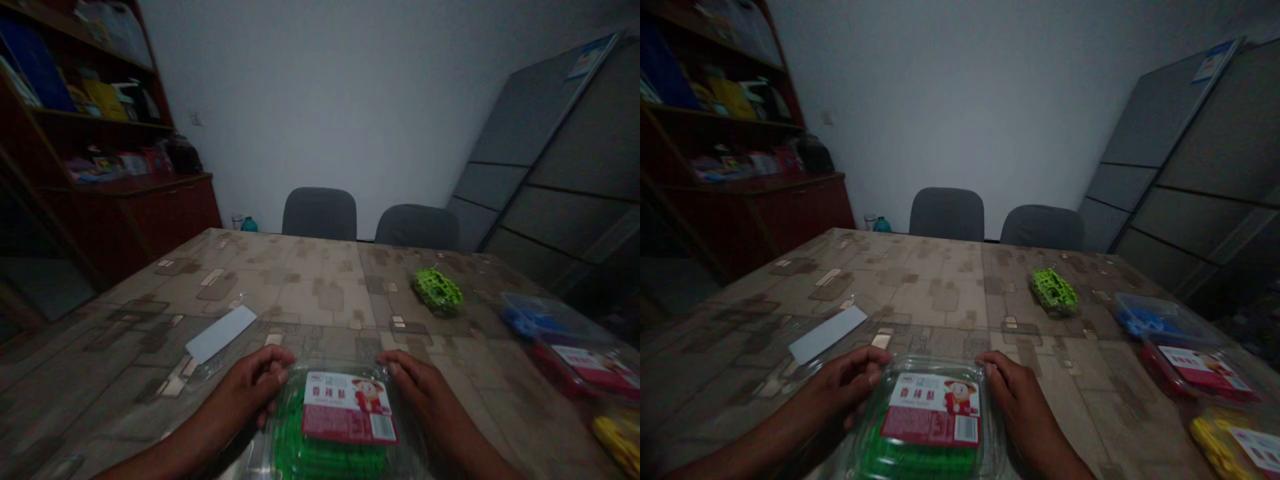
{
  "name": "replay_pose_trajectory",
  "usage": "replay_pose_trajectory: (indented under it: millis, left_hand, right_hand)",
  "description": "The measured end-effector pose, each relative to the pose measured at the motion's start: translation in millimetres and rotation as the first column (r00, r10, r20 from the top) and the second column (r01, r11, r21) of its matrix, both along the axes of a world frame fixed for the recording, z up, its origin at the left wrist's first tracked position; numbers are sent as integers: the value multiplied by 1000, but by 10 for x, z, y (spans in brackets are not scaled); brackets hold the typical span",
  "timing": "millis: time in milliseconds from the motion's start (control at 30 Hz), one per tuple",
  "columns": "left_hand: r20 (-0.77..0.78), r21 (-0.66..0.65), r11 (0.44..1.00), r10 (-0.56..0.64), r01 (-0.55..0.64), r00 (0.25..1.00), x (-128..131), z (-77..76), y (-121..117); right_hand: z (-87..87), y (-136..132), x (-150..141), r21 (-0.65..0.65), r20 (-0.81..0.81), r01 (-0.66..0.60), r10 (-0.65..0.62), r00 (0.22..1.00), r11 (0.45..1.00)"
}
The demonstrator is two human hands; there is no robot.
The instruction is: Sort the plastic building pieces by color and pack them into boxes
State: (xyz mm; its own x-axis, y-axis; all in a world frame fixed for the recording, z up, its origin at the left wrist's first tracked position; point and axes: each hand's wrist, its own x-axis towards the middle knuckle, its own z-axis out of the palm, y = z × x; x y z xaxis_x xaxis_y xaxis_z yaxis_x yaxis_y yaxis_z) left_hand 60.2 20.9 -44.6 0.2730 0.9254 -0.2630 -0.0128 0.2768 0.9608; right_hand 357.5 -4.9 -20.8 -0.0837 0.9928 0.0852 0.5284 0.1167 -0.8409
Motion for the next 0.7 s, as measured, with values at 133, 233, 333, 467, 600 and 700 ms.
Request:
replay_pose_trajectory:
  millis: [133, 233, 333, 467, 600, 700]
  left_hand:
    - [-28, 78, 997, -20, 22, 999, -23, -107, 69]
    - [-61, 73, 997, -23, 27, 998, -14, -75, 70]
    - [-99, 71, 997, -31, 39, 995, -19, -20, 73]
    - [-209, 209, 977, -5, 49, 978, -50, 84, 138]
    - [-307, 353, 934, 55, 60, 950, -12, 323, 208]
    - [-379, 440, 889, 54, 128, 924, 41, 519, 217]
  right_hand:
    - [75, 45, 146, 30, -26, 93, -92, 995, 995]
    - [143, 106, 314, 28, -29, 191, -190, 981, 981]
    - [189, 168, 480, 42, -32, 277, -276, 961, 960]
    - [200, 201, 576, 42, -22, 358, -358, 934, 933]
    - [179, 201, 529, 43, -21, 351, -350, 936, 935]
    - [186, 236, 533, 48, -1, 371, -372, 928, 927]
